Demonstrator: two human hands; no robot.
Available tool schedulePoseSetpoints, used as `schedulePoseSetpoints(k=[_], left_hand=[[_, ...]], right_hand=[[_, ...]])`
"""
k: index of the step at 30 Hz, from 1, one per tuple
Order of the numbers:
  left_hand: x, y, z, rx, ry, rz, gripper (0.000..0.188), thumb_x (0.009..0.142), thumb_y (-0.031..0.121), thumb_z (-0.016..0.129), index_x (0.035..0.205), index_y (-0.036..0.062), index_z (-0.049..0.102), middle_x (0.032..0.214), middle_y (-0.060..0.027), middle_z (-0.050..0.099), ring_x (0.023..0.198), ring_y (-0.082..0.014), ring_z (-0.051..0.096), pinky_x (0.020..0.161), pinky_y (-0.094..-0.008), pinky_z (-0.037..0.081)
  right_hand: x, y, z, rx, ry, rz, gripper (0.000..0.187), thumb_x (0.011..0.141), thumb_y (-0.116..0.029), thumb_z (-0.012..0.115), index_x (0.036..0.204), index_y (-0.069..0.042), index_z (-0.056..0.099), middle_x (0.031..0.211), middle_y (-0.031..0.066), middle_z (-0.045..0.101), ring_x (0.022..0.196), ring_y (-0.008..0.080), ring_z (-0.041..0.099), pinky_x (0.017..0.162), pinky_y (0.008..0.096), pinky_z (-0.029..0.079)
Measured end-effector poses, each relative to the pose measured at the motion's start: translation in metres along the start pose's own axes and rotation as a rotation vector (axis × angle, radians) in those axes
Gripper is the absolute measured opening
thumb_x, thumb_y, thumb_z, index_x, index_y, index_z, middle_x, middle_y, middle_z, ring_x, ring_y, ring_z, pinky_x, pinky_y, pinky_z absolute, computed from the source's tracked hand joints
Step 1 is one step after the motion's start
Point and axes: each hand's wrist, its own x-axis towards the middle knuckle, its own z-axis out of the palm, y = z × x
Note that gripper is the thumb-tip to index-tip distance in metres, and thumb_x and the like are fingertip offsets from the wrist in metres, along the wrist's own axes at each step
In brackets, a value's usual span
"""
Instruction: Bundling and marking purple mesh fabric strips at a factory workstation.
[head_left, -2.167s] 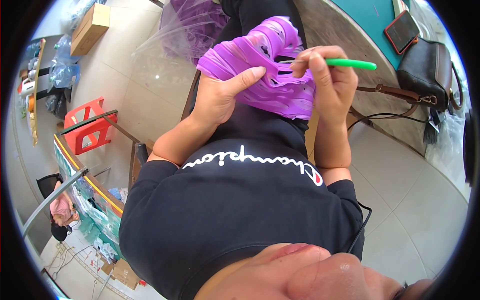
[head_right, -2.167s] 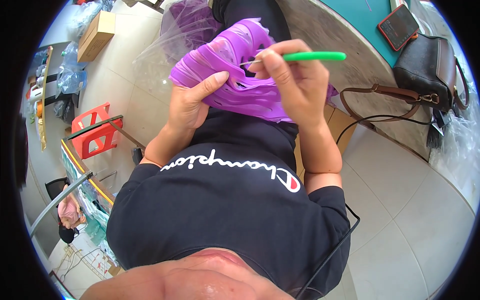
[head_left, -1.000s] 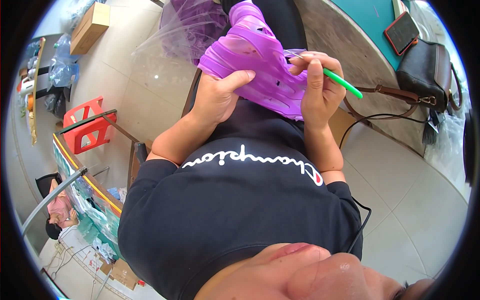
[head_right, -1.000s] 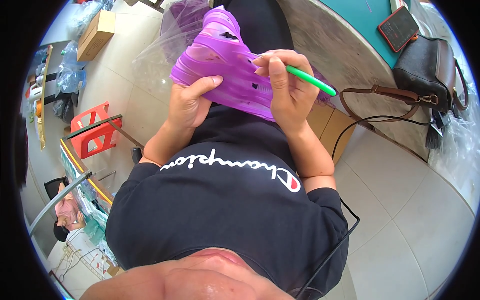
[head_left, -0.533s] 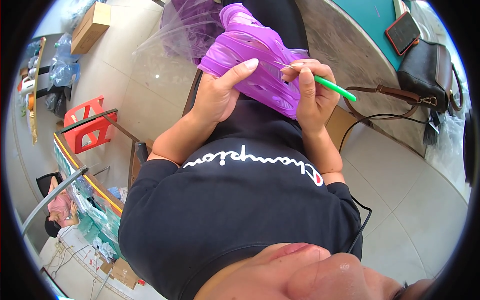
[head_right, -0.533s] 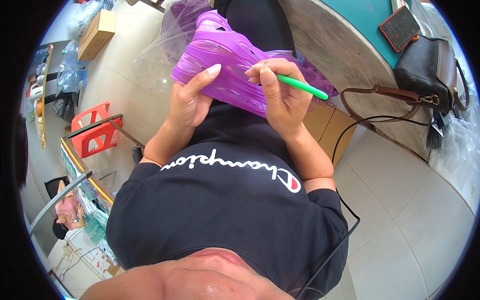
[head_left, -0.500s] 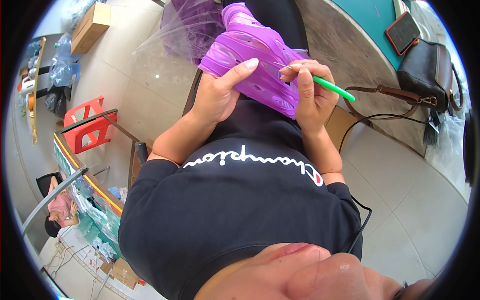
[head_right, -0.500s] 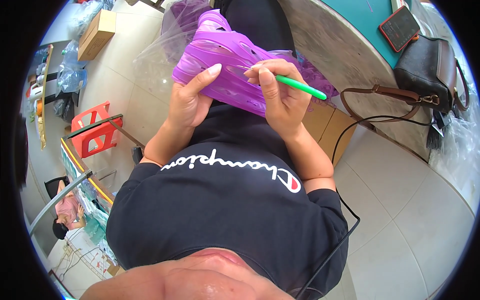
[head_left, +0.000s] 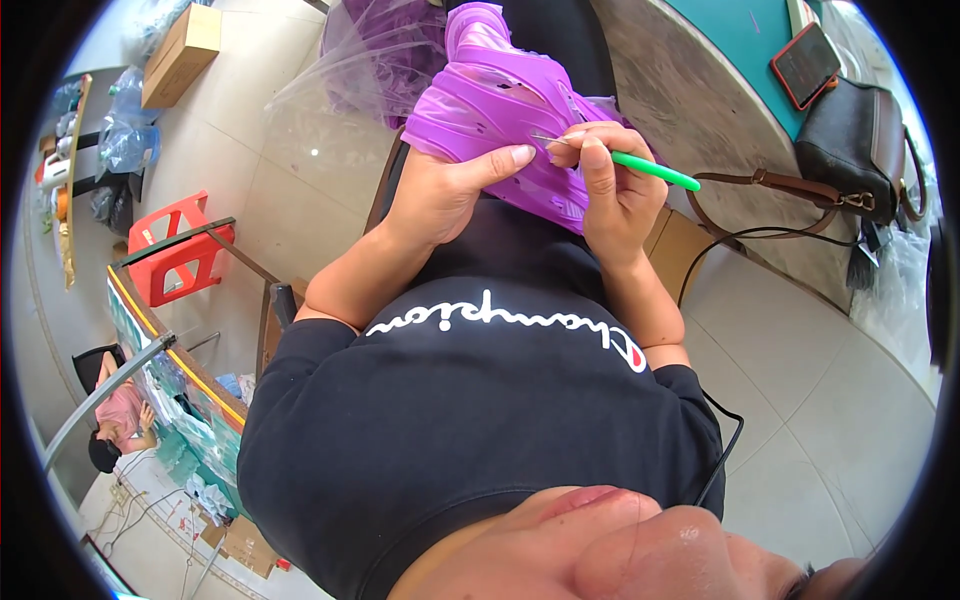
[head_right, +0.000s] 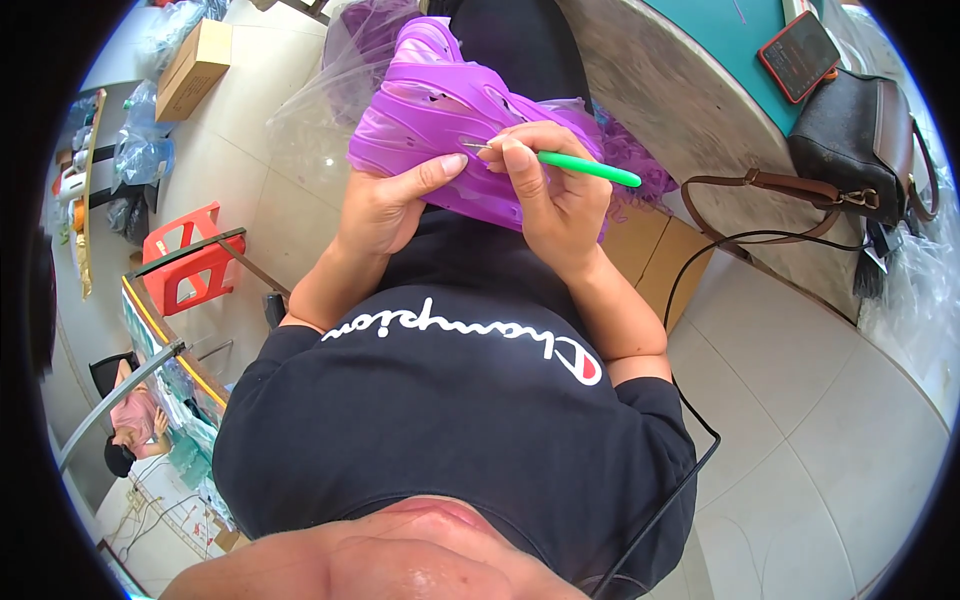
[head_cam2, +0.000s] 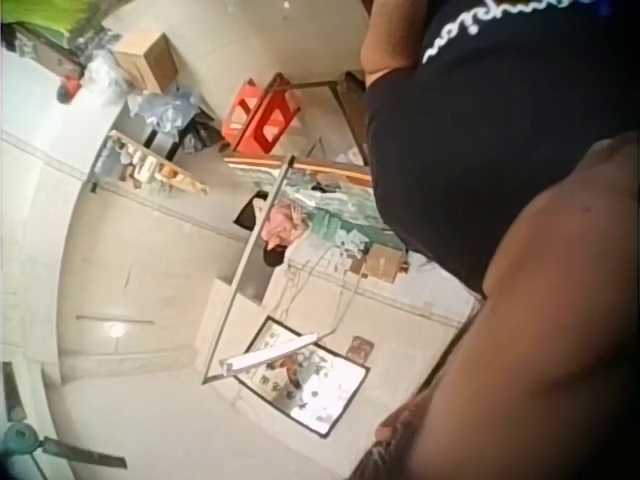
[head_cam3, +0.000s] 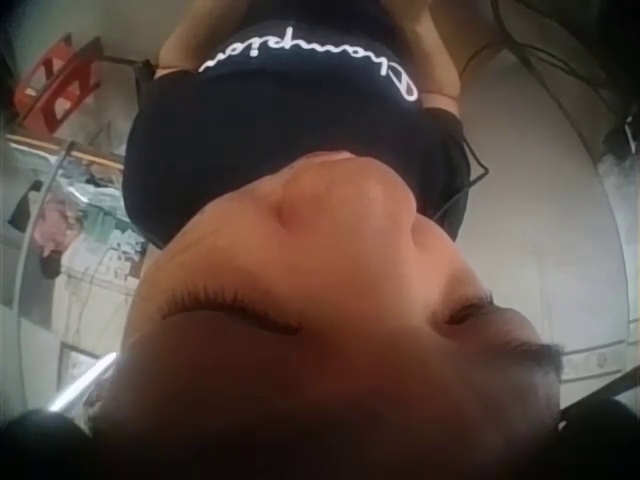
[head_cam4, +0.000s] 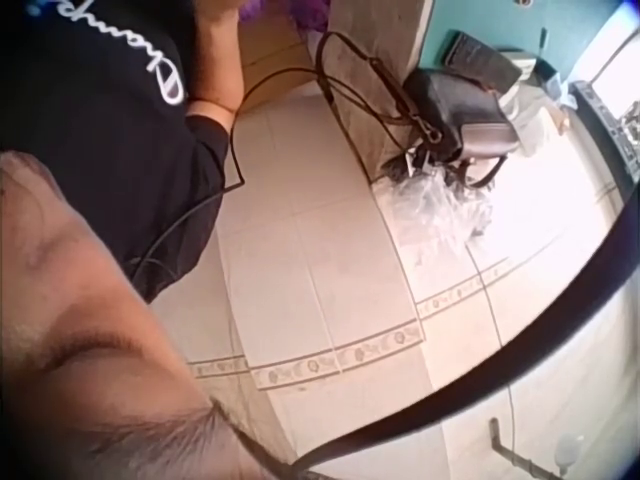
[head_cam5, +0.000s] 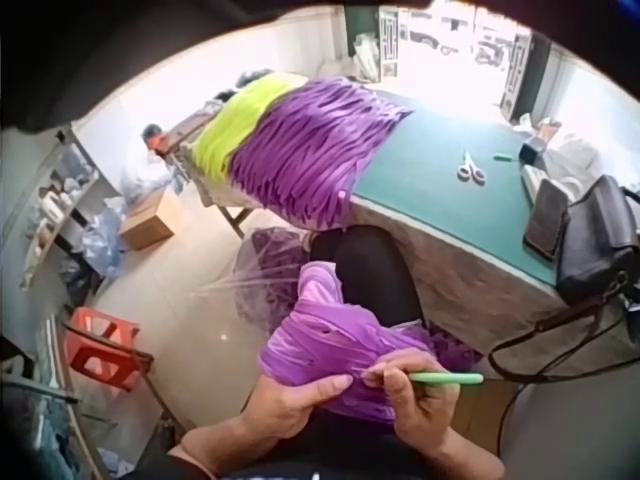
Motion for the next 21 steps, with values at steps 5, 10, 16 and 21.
schedulePoseSetpoints(k=[5, 10, 16, 21], left_hand=[[0.0, -0.001, 0.0, 0.021, 0.012, 0.015, 0.044, 0.081, -0.003, 0.069, 0.121, 0.0021, 0.053, 0.112, -0.0064, 0.062, 0.105, -0.0163, 0.059, 0.092, -0.0319, 0.047], [0.001, -0.004, -0.003, 0.042, 0.024, 0.019, 0.045, 0.08, -0.004, 0.069, 0.121, 0.0019, 0.053, 0.111, -0.0064, 0.061, 0.104, -0.0162, 0.059, 0.09, -0.0314, 0.048], [0.002, -0.001, -0.001, 0.07, 0.016, 0.041, 0.048, 0.079, -0.005, 0.07, 0.122, 0.0016, 0.052, 0.11, -0.0065, 0.061, 0.104, -0.0172, 0.059, 0.092, -0.0316, 0.047], [0.002, -0.006, -0.002, 0.074, 0.053, 0.052, 0.047, 0.079, -0.004, 0.07, 0.122, 0.0018, 0.051, 0.11, -0.0065, 0.061, 0.104, -0.0171, 0.059, 0.092, -0.0316, 0.047]], right_hand=[[0.002, 0.002, -0.003, -0.192, -0.039, -0.102, 0.01, 0.094, -0.007, 0.058, 0.094, 0.003, 0.06, 0.088, 0.0131, 0.065, 0.077, 0.0186, 0.064, 0.07, 0.0286, 0.052], [0.01, -0.002, 0.002, -0.622, 0.016, -0.384, 0.01, 0.08, -0.001, 0.07, 0.09, -0.001, 0.067, 0.08, 0.0125, 0.064, 0.07, 0.0258, 0.063, 0.063, 0.0307, 0.05], [0.011, -0.003, -0.006, -0.41, 0.009, -0.175, 0.006, 0.091, -0.002, 0.06, 0.094, 0.002, 0.063, 0.083, 0.0116, 0.067, 0.074, 0.0179, 0.064, 0.069, 0.0266, 0.051], [0.004, -0.02, -0.004, -0.126, 0.059, 0.041, 0.018, 0.1, -0.013, 0.048, 0.099, 0.003, 0.056, 0.085, 0.0114, 0.065, 0.077, 0.0153, 0.063, 0.073, 0.0262, 0.051]])
